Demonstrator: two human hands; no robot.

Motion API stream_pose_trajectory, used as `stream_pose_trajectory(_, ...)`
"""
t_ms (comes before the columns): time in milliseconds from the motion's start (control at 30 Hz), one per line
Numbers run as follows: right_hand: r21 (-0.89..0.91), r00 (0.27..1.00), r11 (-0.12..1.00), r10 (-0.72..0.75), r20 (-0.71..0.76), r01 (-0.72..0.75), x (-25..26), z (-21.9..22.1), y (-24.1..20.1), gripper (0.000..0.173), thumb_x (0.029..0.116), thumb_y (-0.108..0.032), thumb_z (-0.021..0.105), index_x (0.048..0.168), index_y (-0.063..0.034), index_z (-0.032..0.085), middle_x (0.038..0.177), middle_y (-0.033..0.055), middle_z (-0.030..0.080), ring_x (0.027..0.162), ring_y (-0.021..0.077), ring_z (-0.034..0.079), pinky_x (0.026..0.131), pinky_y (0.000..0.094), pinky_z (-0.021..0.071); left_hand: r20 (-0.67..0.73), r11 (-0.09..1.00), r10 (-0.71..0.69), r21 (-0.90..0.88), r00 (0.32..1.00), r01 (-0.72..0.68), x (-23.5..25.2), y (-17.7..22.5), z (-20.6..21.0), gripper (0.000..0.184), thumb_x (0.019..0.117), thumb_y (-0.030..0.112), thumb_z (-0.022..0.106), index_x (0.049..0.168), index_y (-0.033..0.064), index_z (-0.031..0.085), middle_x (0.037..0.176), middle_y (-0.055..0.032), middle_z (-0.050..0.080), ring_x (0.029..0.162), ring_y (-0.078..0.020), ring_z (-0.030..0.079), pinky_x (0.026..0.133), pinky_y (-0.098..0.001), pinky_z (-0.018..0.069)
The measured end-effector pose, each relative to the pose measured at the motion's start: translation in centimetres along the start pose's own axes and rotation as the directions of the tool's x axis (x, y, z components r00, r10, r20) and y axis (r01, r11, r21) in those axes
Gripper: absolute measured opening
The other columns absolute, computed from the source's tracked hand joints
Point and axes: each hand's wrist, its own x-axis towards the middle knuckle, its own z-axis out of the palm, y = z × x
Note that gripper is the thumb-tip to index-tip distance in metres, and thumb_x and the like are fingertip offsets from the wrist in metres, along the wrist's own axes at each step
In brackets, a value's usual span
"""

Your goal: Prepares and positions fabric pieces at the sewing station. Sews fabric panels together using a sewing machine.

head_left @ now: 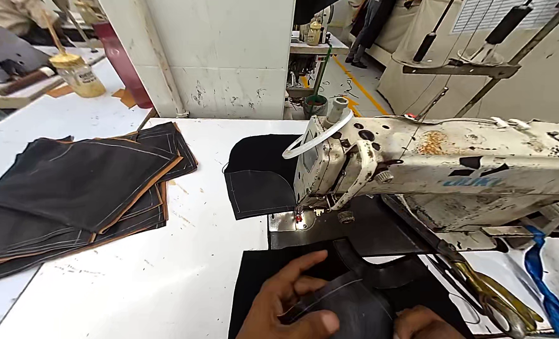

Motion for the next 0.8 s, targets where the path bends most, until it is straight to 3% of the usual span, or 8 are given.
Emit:
stream_pose_trajectory(67,-0.03,0.995,0.995,0.095,-0.009,-0.095,0.1,0.2,1.0,0.026,0.0889,-0.016,0.078,0.112,-0.0136,0.066,0.119,0.001,0.064,0.112,0.0102,0.063,0.093,0.03,0.0564,-0.111,0.984,-0.083,0.149,0.99,0.099,-0.9,1.3,0.2,0.051,0.0939,0.008,0.073,0.14,-0.0051,0.055,0.108,-0.0096,0.076,0.092,-0.017,0.075,0.081,-0.0351,0.0643)
stream_pose_trajectory(167,0.018,0.946,0.946,0.325,-0.022,-0.324,0.9,1.0,1.7,0.052,0.0844,-0.004,0.082,0.129,0.0005,0.056,0.132,0.0138,0.061,0.103,0.0212,0.071,0.086,0.0396,0.0648,-0.214,0.911,-0.094,0.376,0.972,0.171,-3.5,2.3,-0.1,0.048,0.0919,0.003,0.074,0.137,-0.0029,0.058,0.101,-0.0057,0.077,0.085,-0.0136,0.074,0.077,-0.0333,0.0637)
stream_pose_trajectory(267,0.027,0.854,0.856,0.513,0.091,-0.517,2.1,1.4,1.2,0.062,0.085,-0.005,0.082,0.138,-0.0012,0.051,0.113,0.0095,0.073,0.09,0.0221,0.075,0.072,0.0394,0.0657,-0.285,0.892,-0.046,0.42,0.957,0.168,-6.4,2.9,-0.8,0.039,0.0929,0.0,0.072,0.131,-0.005,0.063,0.111,-0.0112,0.075,0.095,-0.0176,0.075,0.085,-0.0374,0.0646)
stream_pose_trajectory(333,-0.006,0.852,0.859,0.509,0.124,-0.513,3.1,1.9,0.5,0.056,0.088,-0.008,0.081,0.138,-0.0035,0.056,0.097,0.0044,0.076,0.078,0.016,0.073,0.064,0.0335,0.0622,-0.362,0.895,-0.01,0.413,0.932,0.17,-7.6,3.4,-1.0,0.03,0.0927,0.0,0.072,0.122,-0.0035,0.068,0.108,-0.0105,0.074,0.094,-0.0169,0.073,0.084,-0.036,0.0637)
stream_pose_trajectory(433,-0.087,0.892,0.888,0.452,-0.023,-0.452,5.0,3.1,0.2,0.044,0.0918,-0.012,0.077,0.131,-0.0042,0.059,0.097,0.0011,0.076,0.067,0.01,0.068,0.055,0.0267,0.058,-0.453,0.875,-0.022,0.423,0.891,0.236,-7.8,4.2,-0.9,0.018,0.0967,0.005,0.07,0.112,-0.004,0.071,0.097,-0.0078,0.074,0.082,-0.0114,0.072,0.074,-0.0303,0.0637)
stream_pose_trajectory(533,-0.136,0.886,0.877,0.446,-0.129,-0.461,6.6,3.7,2.0,0.048,0.0904,-0.017,0.079,0.132,-0.0064,0.058,0.101,0.0022,0.074,0.072,0.0134,0.071,0.06,0.0286,0.0617,-0.529,0.672,0.0,0.629,0.849,0.392,-6.7,3.7,-1.0,0.019,0.1005,0.017,0.066,0.099,0.0005,0.075,0.082,-0.004,0.072,0.066,-0.0048,0.065,0.059,-0.0224,0.0564)
stream_pose_trajectory(633,-0.172,0.874,0.857,0.469,-0.127,-0.485,7.1,3.9,4.0,0.057,0.0879,-0.019,0.081,0.138,-0.0105,0.055,0.104,0.0018,0.074,0.085,0.0169,0.075,0.072,0.0317,0.0671,-0.548,0.485,0.027,0.739,0.836,0.468,-6.0,3.2,-1.7,0.02,0.0973,0.023,0.071,0.094,0.0054,0.078,0.097,-0.0078,0.068,0.074,-0.0059,0.065,0.061,-0.0201,0.0577)
stream_pose_trajectory(800,-0.159,0.86,0.85,0.472,-0.193,-0.502,7.3,4.2,4.0,0.048,0.0872,-0.016,0.082,0.128,-0.0073,0.058,0.093,0.0019,0.076,0.078,0.0168,0.076,0.067,0.0303,0.0666,-0.591,0.458,0.013,0.721,0.806,0.521,-5.5,3.5,-2.7,0.02,0.0962,0.023,0.072,0.087,0.0056,0.076,0.098,-0.0065,0.065,0.072,-0.0044,0.065,0.059,-0.018,0.0584)
